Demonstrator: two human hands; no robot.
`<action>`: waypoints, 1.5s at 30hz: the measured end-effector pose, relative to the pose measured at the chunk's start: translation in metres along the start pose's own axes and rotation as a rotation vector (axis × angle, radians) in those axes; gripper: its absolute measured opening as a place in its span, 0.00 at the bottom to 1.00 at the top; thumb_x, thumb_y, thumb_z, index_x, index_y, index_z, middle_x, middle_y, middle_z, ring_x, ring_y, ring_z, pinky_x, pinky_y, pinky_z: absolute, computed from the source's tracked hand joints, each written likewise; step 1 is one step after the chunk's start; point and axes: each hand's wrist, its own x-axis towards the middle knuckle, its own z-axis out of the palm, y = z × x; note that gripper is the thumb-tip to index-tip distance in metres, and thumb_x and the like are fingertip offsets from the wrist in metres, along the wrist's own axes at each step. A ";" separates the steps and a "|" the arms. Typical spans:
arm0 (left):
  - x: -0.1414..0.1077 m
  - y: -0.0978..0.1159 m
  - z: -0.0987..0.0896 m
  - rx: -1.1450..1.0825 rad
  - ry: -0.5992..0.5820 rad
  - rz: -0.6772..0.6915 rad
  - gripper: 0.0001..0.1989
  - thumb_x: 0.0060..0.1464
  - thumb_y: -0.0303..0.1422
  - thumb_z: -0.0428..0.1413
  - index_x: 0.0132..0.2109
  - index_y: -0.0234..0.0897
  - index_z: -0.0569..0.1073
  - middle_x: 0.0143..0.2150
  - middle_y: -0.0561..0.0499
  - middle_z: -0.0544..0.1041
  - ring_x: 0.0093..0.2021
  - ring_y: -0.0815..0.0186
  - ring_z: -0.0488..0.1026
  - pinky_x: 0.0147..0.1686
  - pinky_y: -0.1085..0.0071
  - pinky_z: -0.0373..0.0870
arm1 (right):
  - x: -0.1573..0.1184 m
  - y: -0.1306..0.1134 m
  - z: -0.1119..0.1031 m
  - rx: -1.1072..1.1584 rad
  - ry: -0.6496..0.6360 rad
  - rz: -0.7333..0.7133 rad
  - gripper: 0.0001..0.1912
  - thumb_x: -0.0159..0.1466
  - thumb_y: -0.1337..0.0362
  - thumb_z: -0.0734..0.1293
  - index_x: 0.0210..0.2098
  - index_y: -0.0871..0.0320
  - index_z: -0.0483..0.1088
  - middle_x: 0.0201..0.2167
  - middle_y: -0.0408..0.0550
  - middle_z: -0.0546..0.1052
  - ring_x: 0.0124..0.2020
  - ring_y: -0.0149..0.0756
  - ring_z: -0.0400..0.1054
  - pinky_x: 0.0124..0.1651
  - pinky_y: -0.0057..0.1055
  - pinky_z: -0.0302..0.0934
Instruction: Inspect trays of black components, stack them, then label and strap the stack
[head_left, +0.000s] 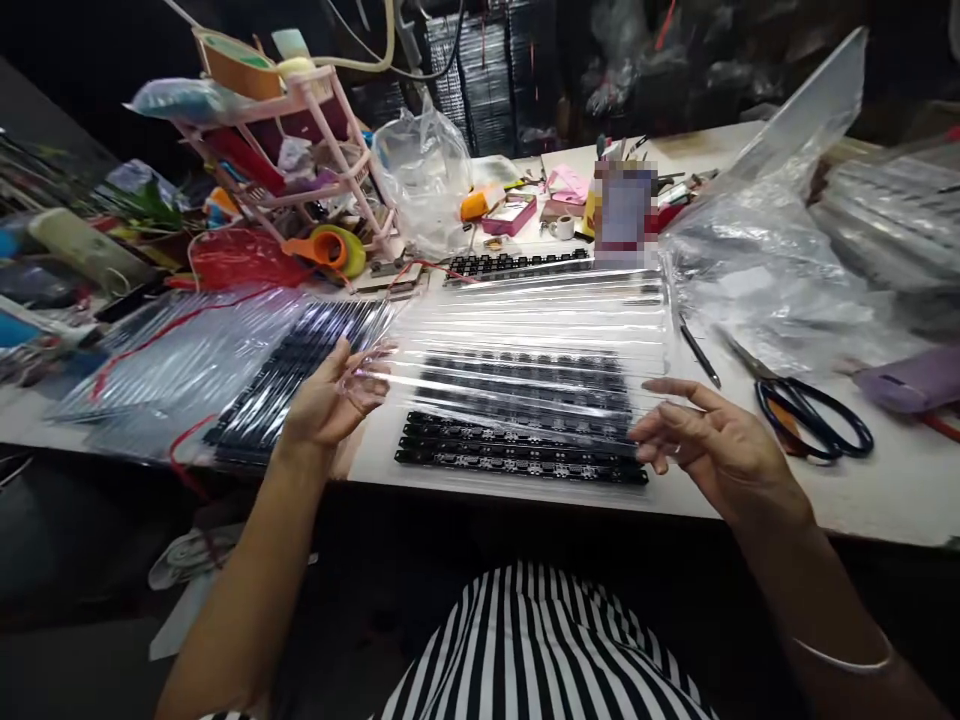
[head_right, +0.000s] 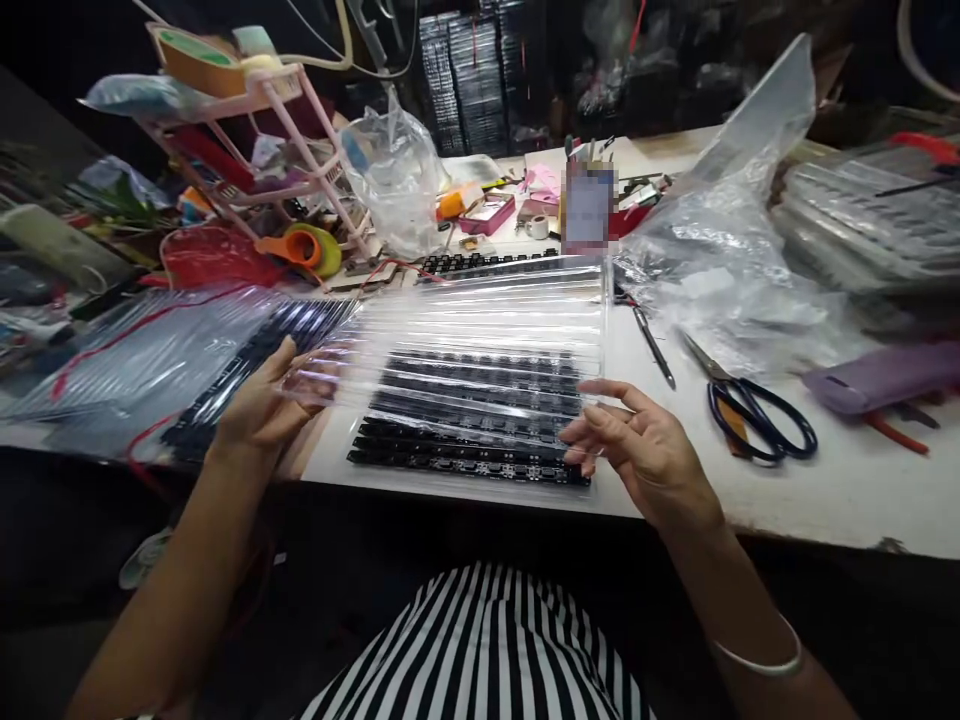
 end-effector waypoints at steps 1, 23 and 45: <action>-0.003 -0.002 -0.008 0.059 0.016 0.037 0.15 0.56 0.36 0.52 0.43 0.27 0.74 0.25 0.50 0.71 0.23 0.73 0.67 0.22 0.79 0.65 | 0.001 0.000 0.004 -0.025 0.005 0.007 0.24 0.57 0.58 0.70 0.50 0.59 0.64 0.25 0.48 0.78 0.21 0.36 0.72 0.20 0.26 0.62; -0.010 -0.061 0.008 1.633 0.045 0.652 0.29 0.62 0.44 0.37 0.62 0.29 0.59 0.63 0.39 0.60 0.64 0.53 0.54 0.59 0.55 0.53 | 0.013 0.015 0.002 -1.461 0.193 -0.511 0.37 0.65 0.43 0.49 0.60 0.66 0.58 0.41 0.58 0.75 0.42 0.47 0.70 0.44 0.44 0.62; 0.006 -0.083 -0.018 1.557 -0.127 0.536 0.29 0.62 0.43 0.38 0.65 0.32 0.52 0.67 0.41 0.50 0.67 0.58 0.47 0.62 0.52 0.50 | 0.064 0.045 0.007 -1.553 -0.157 -0.490 0.28 0.68 0.52 0.50 0.61 0.59 0.57 0.66 0.53 0.52 0.67 0.49 0.40 0.62 0.52 0.45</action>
